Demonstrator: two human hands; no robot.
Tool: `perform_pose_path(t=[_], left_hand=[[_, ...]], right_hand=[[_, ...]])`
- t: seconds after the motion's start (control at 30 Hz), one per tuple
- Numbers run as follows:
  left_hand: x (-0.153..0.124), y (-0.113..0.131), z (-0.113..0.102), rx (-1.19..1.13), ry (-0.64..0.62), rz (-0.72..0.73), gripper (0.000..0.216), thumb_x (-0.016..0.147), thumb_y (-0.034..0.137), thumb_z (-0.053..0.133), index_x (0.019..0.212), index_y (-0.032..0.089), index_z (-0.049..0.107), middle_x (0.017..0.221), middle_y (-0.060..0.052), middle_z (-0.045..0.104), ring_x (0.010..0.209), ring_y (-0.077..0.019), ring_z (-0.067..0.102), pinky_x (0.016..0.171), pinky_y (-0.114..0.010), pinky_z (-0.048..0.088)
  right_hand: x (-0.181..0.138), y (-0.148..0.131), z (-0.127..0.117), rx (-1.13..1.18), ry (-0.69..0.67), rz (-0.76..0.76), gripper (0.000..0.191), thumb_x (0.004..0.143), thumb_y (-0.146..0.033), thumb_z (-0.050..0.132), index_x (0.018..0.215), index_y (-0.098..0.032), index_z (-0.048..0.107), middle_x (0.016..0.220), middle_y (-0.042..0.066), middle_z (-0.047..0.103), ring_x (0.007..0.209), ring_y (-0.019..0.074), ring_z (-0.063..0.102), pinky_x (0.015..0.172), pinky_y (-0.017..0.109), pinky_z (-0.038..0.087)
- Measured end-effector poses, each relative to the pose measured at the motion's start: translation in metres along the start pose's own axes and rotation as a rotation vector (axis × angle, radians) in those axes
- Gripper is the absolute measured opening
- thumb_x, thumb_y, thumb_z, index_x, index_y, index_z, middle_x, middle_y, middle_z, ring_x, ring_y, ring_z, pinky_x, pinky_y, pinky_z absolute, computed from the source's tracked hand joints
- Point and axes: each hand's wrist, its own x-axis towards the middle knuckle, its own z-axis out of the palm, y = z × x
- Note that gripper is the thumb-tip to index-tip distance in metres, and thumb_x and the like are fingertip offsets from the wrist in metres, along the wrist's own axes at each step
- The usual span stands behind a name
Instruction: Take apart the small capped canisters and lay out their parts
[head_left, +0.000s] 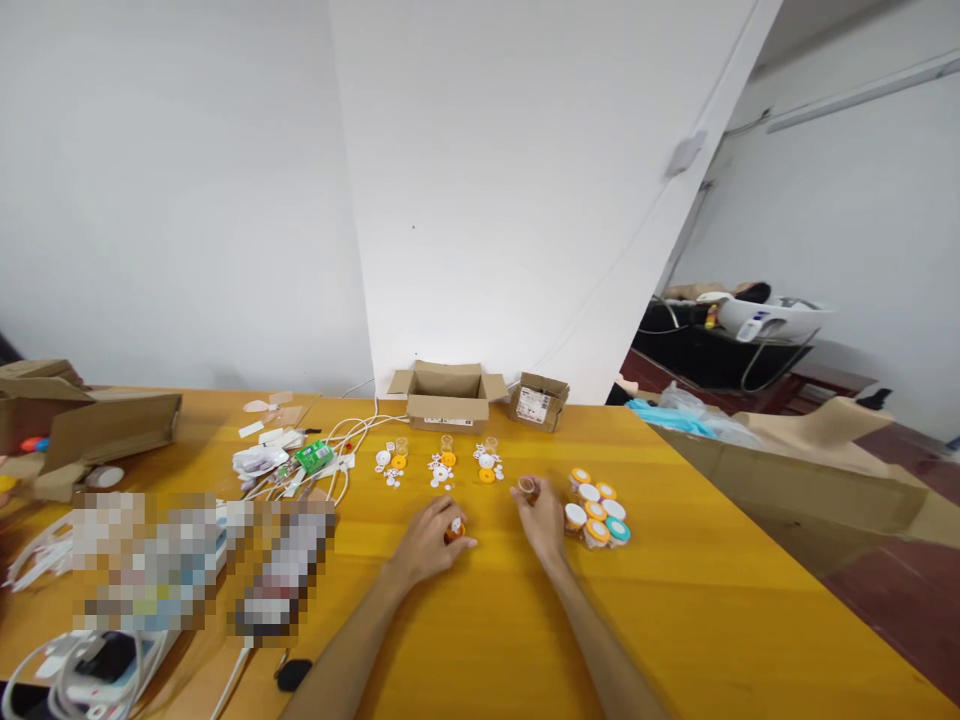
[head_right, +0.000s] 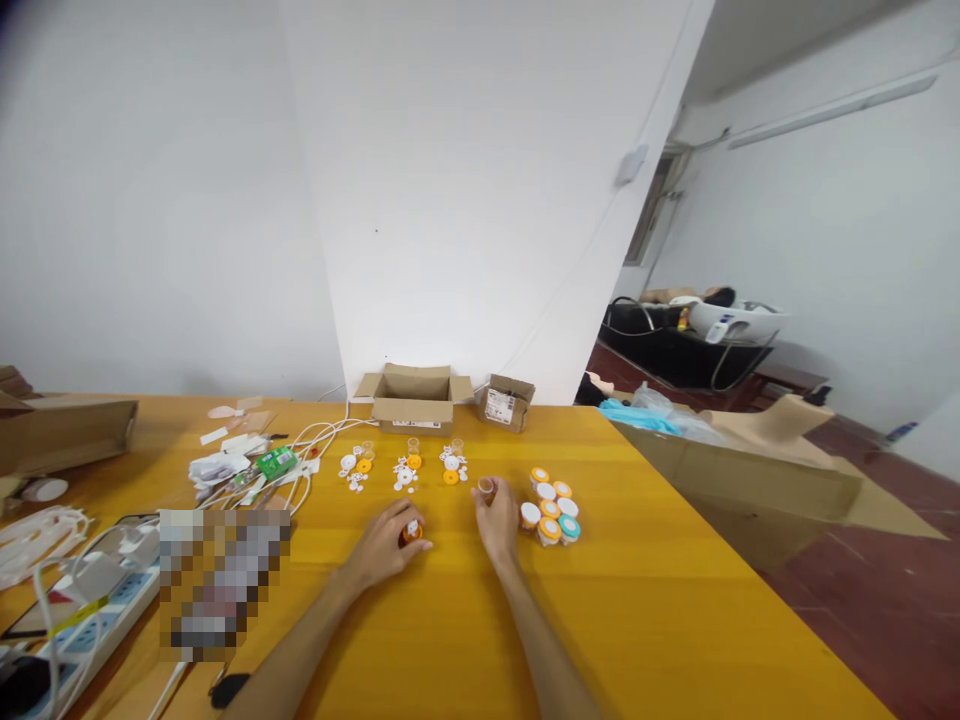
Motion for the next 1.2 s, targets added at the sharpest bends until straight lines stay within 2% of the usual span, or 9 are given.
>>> perform_pose_path(t=[0.13,0.3,0.43,0.57,0.7,0.97,1.07,1.13,1.2], left_hand=[[0.000,0.002,0.000,-0.024,0.018,-0.002,0.010,0.083,0.031,0.062,0.088,0.022,0.063,0.091,-0.003,0.062,0.083,-0.0202,0.058,0.079,-0.030,0.045],[0.002,0.001,-0.002,-0.032,0.061,-0.038,0.007,0.084,0.027,0.058,0.084,0.022,0.062,0.088,-0.003,0.061,0.080,-0.0192,0.058,0.076,-0.030,0.044],[0.002,-0.004,-0.002,-0.013,0.086,-0.067,0.010,0.083,0.029,0.058,0.079,0.022,0.062,0.082,-0.002,0.060,0.077,-0.0187,0.057,0.072,-0.028,0.042],[0.002,-0.006,0.001,-0.004,0.062,-0.078,0.012,0.085,0.030,0.057,0.078,0.022,0.062,0.077,-0.001,0.061,0.071,-0.0173,0.055,0.068,-0.028,0.040],[0.002,-0.003,0.004,0.000,0.048,-0.087,0.011,0.085,0.028,0.053,0.081,0.022,0.062,0.076,-0.001,0.062,0.069,-0.0166,0.054,0.067,-0.027,0.039],[0.001,0.001,0.004,-0.029,0.060,-0.068,0.011,0.084,0.025,0.051,0.080,0.022,0.061,0.075,-0.001,0.063,0.069,-0.0169,0.054,0.066,-0.027,0.038],[0.001,0.000,0.004,-0.044,0.065,-0.068,0.012,0.084,0.026,0.050,0.080,0.022,0.060,0.074,-0.001,0.063,0.067,-0.0171,0.054,0.064,-0.028,0.039],[0.001,-0.001,0.005,-0.053,0.074,-0.066,0.012,0.084,0.026,0.050,0.080,0.022,0.060,0.074,-0.001,0.063,0.066,-0.0171,0.055,0.064,-0.028,0.039],[0.001,-0.002,0.006,-0.065,0.091,-0.058,0.012,0.084,0.027,0.050,0.080,0.022,0.061,0.073,-0.001,0.063,0.066,-0.0170,0.055,0.064,-0.028,0.040]], right_hand=[[0.008,-0.008,-0.005,-0.083,0.000,-0.097,0.023,0.079,-0.029,0.052,0.096,-0.019,0.064,0.090,0.009,0.066,0.079,0.0246,0.063,0.079,0.036,0.049],[0.018,-0.032,-0.012,-0.453,-0.109,-0.062,0.028,0.087,-0.022,0.050,0.112,-0.017,0.060,0.102,0.013,0.063,0.088,0.0259,0.064,0.077,0.034,0.048],[0.026,-0.052,-0.016,-0.715,-0.183,-0.029,0.027,0.092,-0.014,0.040,0.112,-0.014,0.058,0.105,0.016,0.061,0.089,0.0257,0.065,0.073,0.033,0.047],[0.036,-0.060,-0.013,-0.819,-0.232,-0.036,0.032,0.090,-0.008,0.036,0.111,-0.013,0.060,0.109,0.020,0.059,0.095,0.0266,0.065,0.075,0.034,0.048],[0.049,-0.055,-0.005,-0.774,-0.245,0.026,0.035,0.089,-0.006,0.037,0.114,-0.013,0.060,0.111,0.019,0.058,0.092,0.0249,0.066,0.073,0.033,0.049],[0.065,-0.036,0.018,-0.560,-0.110,0.076,0.032,0.090,-0.012,0.038,0.116,-0.013,0.056,0.104,0.016,0.058,0.085,0.0245,0.065,0.076,0.036,0.050],[0.054,-0.025,0.025,-0.437,-0.019,0.013,0.037,0.088,-0.015,0.039,0.123,-0.012,0.049,0.115,0.019,0.054,0.089,0.0261,0.063,0.078,0.039,0.051],[0.040,-0.015,0.029,-0.270,0.074,-0.106,0.043,0.086,-0.018,0.041,0.129,-0.014,0.043,0.122,0.020,0.050,0.094,0.0277,0.062,0.081,0.043,0.051],[0.021,-0.006,0.029,-0.148,0.094,-0.196,0.045,0.087,-0.025,0.043,0.131,-0.016,0.041,0.125,0.018,0.048,0.103,0.0290,0.059,0.087,0.046,0.050]])
